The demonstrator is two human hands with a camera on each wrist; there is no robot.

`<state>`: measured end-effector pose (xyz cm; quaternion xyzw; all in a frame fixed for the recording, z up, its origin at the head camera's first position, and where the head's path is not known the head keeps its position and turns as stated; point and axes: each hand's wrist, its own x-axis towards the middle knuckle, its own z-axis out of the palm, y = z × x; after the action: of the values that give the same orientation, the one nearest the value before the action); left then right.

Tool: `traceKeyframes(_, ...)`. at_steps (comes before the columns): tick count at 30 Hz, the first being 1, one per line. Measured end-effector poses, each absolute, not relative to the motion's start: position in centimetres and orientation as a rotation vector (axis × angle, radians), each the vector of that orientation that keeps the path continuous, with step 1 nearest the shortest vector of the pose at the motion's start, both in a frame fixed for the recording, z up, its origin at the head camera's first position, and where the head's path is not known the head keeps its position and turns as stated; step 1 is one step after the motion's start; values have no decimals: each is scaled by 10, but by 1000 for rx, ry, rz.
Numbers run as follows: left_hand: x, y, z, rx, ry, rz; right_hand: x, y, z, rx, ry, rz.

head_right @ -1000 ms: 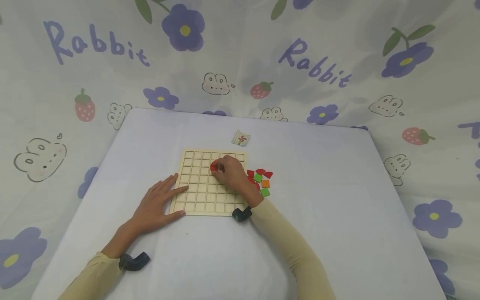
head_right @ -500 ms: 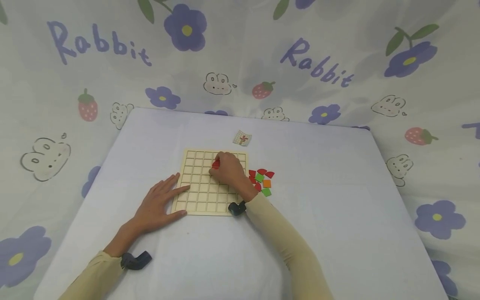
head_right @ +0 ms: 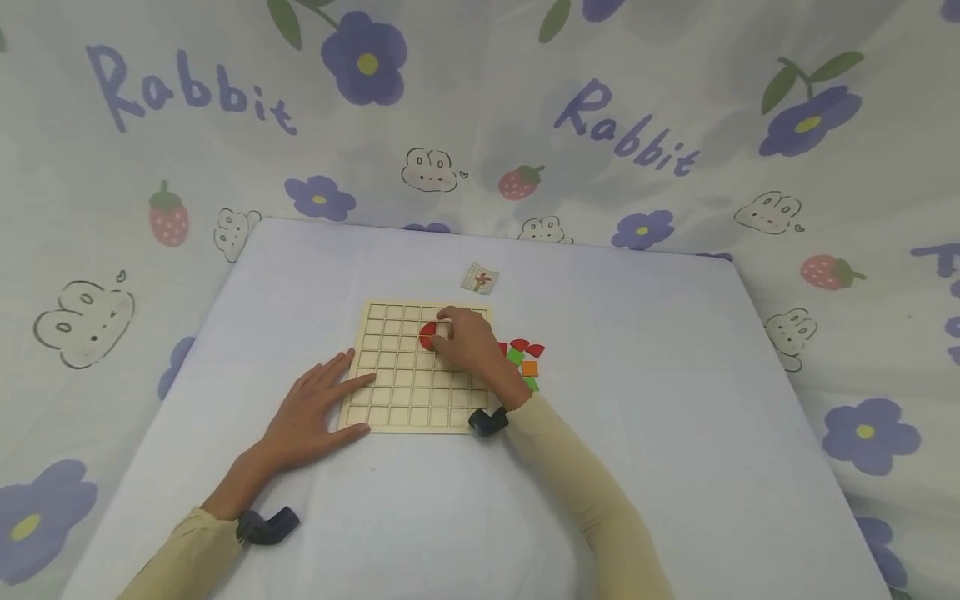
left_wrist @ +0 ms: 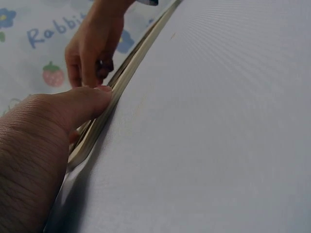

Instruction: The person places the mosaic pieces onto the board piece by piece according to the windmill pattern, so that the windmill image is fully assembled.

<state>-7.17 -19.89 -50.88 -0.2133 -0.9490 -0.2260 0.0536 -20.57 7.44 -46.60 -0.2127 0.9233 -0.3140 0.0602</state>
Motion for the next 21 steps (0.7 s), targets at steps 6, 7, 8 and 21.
traceKeyframes(6,-72,-198,-510,-648,-2892,-676,-200,106,-461,-573,2836,-952)
traceKeyframes(7,-72,-198,-510,-648,-2892,-673,-198,112,-461,-559,2841,-943)
traceKeyframes(8,-72,-198,-509,-648,-2891,-672,-197,117,-460,-545,2844,-934)
traceKeyframes(21,-71,-199,-509,-644,-2880,-673,-192,166,-454,-395,2918,-708)
